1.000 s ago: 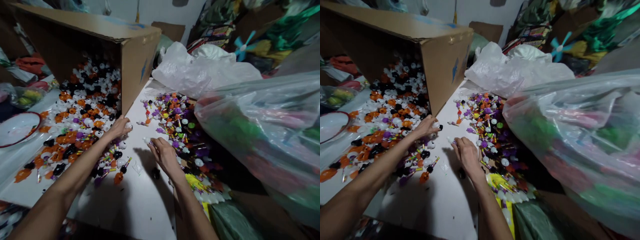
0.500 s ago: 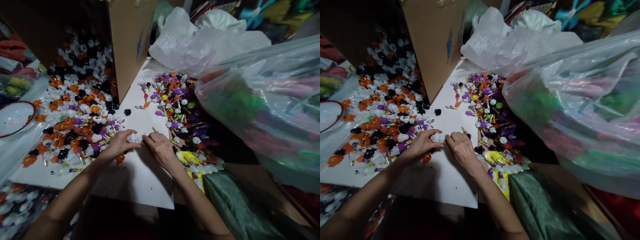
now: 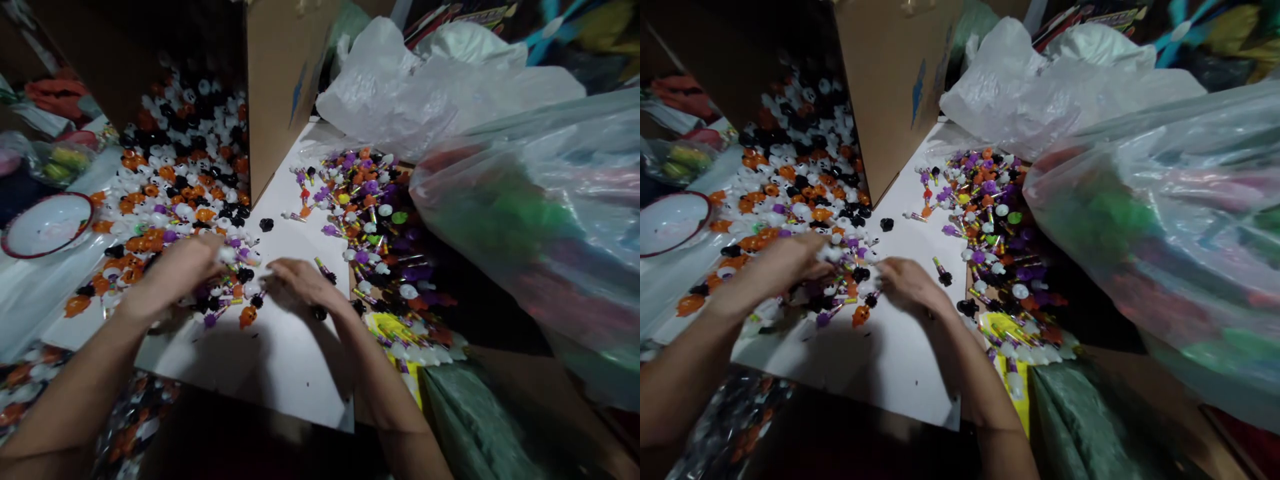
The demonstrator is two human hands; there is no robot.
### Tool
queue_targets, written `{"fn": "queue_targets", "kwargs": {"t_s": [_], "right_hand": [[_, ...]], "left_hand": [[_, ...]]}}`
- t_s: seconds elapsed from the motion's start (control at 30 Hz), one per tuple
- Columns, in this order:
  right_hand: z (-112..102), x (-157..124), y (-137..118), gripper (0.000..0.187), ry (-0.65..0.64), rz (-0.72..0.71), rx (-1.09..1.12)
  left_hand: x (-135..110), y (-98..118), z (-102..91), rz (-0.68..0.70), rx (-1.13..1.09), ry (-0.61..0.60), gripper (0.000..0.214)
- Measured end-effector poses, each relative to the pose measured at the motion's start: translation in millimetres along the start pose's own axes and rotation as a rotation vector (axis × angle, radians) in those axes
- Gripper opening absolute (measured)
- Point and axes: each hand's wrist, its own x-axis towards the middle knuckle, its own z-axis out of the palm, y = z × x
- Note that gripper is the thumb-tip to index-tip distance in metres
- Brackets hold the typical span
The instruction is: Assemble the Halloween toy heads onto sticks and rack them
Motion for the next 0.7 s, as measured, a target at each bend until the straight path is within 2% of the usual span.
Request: {"fn": "queue_targets", "kwargs": {"t_s": [0.07,0.1,0.13,0.2,0.27,0.33,0.37,0.43,0.5,0.6,0.63,0.7], "right_hand": [[-27,29,9,0.038,0.229,0.081,-0.273],[-37,46,15,0.035,0.326,0.137,-0.405],[-45,63,22,0.033,0.387,0.191,-0.535],[-49,95,38,0.029,0.415,0.265,-0.754],[-44,121,51,0.028,0.381,0.282,-0.886],[-37,133,59,0.028,0.353,0.259,-0.932],[-34,133,61,0.027,0.344,0.241,-0.936],[-34,121,60,0.025,0.318,0.211,-0.937],[-38,92,51,0.023,0.310,0.131,-0.869],[-38,33,28,0.026,0.385,-0.112,-0.738],[-34,14,20,0.027,0.418,-0.189,-0.734],[-23,-16,6,0.028,0.434,-0.271,-0.793]], "left_hand": [[28,-15,-24.3,-0.171,0.166,0.091,0.038],[47,-16,-27.0,-0.171,0.186,0.097,0.041],[69,-11,-22.8,-0.098,0.146,0.037,0.040],[114,7,2.1,0.031,0.072,-0.053,0.032],[153,27,36.4,0.046,0.015,-0.107,0.029],[176,38,64.7,0.037,-0.041,-0.140,0.027],[181,39,73.6,0.031,-0.068,-0.143,0.026],[174,36,80.0,0.030,-0.104,-0.127,0.025],[150,32,75.7,0.020,-0.184,-0.053,0.031],[101,35,67.7,-0.038,-0.574,0.111,0.036],[84,38,67.6,-0.074,-0.745,0.124,0.036],[56,48,71.9,-0.140,-1.026,0.046,0.041]]}}
